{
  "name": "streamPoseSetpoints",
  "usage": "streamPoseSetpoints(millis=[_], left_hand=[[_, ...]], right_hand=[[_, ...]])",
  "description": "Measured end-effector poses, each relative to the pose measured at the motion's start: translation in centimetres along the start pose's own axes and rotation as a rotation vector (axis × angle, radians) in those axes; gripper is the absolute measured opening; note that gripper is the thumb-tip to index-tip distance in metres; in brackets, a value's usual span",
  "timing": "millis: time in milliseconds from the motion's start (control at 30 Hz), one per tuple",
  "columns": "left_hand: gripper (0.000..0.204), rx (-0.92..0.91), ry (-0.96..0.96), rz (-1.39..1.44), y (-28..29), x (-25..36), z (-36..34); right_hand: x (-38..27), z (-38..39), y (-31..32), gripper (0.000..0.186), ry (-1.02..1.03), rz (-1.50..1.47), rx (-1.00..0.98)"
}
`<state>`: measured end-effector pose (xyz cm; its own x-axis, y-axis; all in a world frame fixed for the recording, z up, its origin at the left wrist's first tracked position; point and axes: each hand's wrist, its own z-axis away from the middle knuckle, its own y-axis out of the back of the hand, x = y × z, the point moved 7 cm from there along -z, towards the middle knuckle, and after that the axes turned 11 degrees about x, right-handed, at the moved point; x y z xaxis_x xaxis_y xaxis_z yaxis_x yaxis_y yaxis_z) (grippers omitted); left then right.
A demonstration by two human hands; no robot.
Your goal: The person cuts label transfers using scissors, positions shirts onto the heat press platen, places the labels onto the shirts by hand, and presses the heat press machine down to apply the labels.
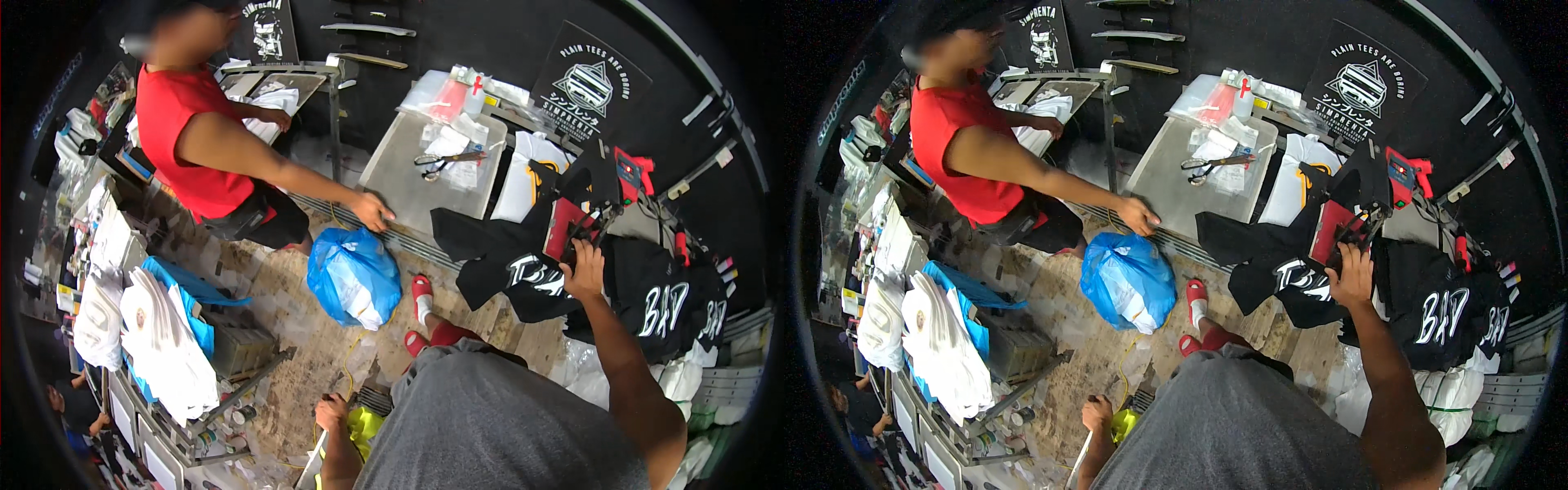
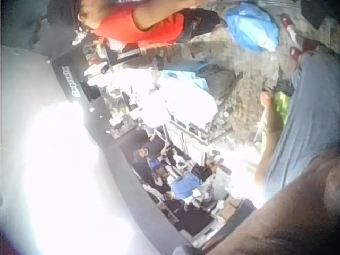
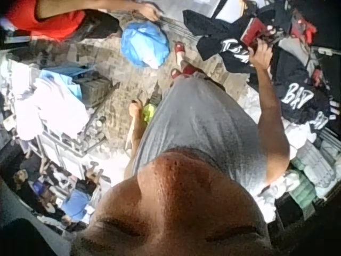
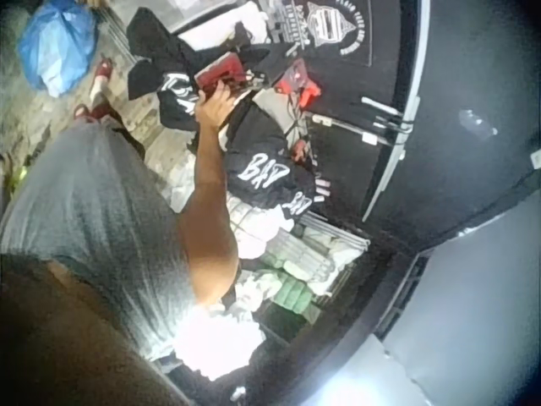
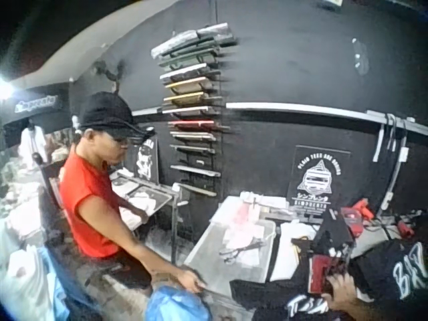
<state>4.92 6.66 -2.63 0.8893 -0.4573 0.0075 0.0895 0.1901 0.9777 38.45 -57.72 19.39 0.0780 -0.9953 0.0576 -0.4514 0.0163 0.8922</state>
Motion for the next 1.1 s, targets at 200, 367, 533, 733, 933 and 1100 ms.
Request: streamPoseSetpoints(millis=[200,367,533,733,933,1100], left_hand=[[0.048,-0.016,-0.051,-0.011,-0.7,-0.2,-0.2],[0.044,-0.004,-0.025,-0.001,-0.2,-0.4,-0.1],[0.043,0.015,-0.107,0.024,-1.4,-0.2,-0.6],[0.041,0.034,-0.157,-0.049,-1.4,0.2,0.4],[0.043,0.009,-0.136,-0.036,-1.8,0.9,-0.4],[0.045,-0.006,-0.148,0.026,-2.0,0.4,0.0]], right_hand=[[-0.3,-0.2,0.1,0.069,-0.001,-0.007,-0.005],[-0.6,-0.2,0.2,0.068,0.005,-0.004,0.001],[0.2,0.4,0.7,0.069,-0.025,0.004,-0.016],[-0.5,-0.6,0.5,0.065,-0.050,0.013,0.074],[0.8,-0.9,-0.5,0.056,-0.108,0.045,0.087],[0.7,-1.6,2.3,0.055,-0.196,-0.062,-0.142]])
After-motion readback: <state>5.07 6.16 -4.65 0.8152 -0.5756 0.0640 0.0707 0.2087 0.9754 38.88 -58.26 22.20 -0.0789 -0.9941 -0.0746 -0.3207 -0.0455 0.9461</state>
